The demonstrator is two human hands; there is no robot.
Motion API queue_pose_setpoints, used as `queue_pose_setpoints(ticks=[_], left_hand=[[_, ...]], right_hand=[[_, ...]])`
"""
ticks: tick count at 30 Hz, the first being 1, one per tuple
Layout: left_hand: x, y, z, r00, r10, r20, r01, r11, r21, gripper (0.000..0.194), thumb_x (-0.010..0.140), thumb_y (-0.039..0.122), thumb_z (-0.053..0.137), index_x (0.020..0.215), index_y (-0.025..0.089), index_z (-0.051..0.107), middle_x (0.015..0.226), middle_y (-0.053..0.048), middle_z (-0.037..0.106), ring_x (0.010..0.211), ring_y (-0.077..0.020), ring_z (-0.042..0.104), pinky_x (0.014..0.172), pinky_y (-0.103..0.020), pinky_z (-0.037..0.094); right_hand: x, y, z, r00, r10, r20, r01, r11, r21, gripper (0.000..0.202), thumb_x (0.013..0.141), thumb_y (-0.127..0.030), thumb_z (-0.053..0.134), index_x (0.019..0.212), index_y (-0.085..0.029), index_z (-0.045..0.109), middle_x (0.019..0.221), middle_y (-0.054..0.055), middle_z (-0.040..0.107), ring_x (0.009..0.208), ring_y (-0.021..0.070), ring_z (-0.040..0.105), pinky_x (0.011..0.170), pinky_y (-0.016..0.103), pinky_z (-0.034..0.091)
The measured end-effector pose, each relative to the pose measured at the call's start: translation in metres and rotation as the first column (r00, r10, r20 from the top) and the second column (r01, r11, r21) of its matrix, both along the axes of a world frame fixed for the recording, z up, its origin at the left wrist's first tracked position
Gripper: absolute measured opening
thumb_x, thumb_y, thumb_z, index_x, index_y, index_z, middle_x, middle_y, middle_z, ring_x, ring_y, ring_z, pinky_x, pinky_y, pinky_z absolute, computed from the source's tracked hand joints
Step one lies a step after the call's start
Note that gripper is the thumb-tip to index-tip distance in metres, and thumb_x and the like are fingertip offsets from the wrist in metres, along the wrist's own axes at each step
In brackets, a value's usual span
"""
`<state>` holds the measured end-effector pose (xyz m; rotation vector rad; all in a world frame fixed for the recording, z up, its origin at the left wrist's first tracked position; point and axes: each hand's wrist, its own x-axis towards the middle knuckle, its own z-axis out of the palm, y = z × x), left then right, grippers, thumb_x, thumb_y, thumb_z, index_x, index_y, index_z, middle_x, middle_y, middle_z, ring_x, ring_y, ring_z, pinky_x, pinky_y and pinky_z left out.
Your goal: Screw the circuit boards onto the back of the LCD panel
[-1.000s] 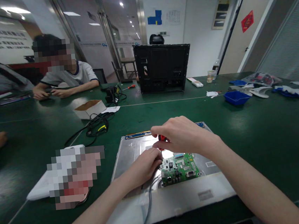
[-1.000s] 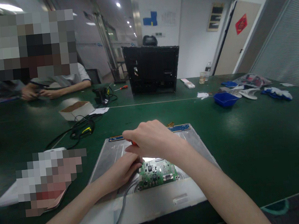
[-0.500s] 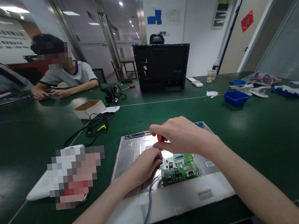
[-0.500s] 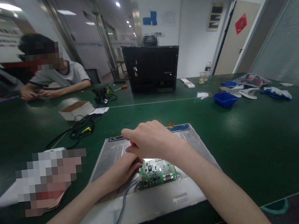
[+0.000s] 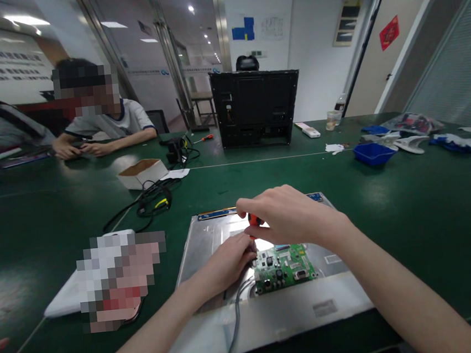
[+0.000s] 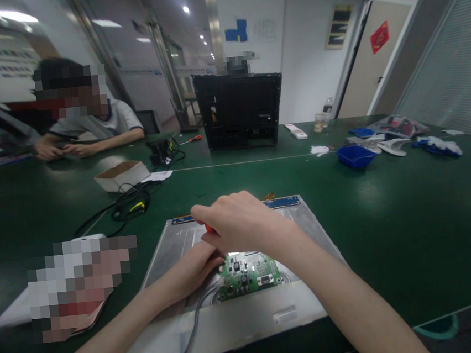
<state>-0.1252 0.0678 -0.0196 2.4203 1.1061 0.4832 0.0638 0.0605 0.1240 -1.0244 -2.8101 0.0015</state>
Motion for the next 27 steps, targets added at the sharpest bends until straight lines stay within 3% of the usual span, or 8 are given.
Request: queue_pose_setpoints(ticks=[11, 27], left_hand=[[-0.004, 0.001, 0.0, 0.997, -0.049, 0.055, 0.05, 0.999, -0.003, 0.006, 0.092, 0.019, 0.047, 0.091, 0.019, 0.053, 0.093, -0.005, 0.063, 0.08, -0.0209, 0.056, 0.071, -0.033, 0.044], [-0.006, -0.003, 0.011, 0.992, -0.087, 0.097, 0.089, 0.996, -0.021, 0.008, 0.089, 0.016, 0.046, 0.089, 0.02, 0.052, 0.092, -0.004, 0.062, 0.082, -0.0208, 0.056, 0.073, -0.033, 0.045]], right_hand=[[0.002, -0.001, 0.002, 0.999, 0.032, -0.022, -0.033, 0.999, -0.03, 0.021, 0.088, -0.022, 0.056, 0.109, -0.02, 0.055, 0.09, 0.003, 0.071, 0.071, 0.0151, 0.061, 0.053, 0.025, 0.026], [0.002, 0.001, -0.002, 1.0, -0.003, -0.008, 0.003, 1.0, 0.002, 0.021, 0.088, -0.027, 0.058, 0.108, -0.02, 0.055, 0.087, 0.002, 0.071, 0.07, 0.016, 0.061, 0.052, 0.025, 0.024]])
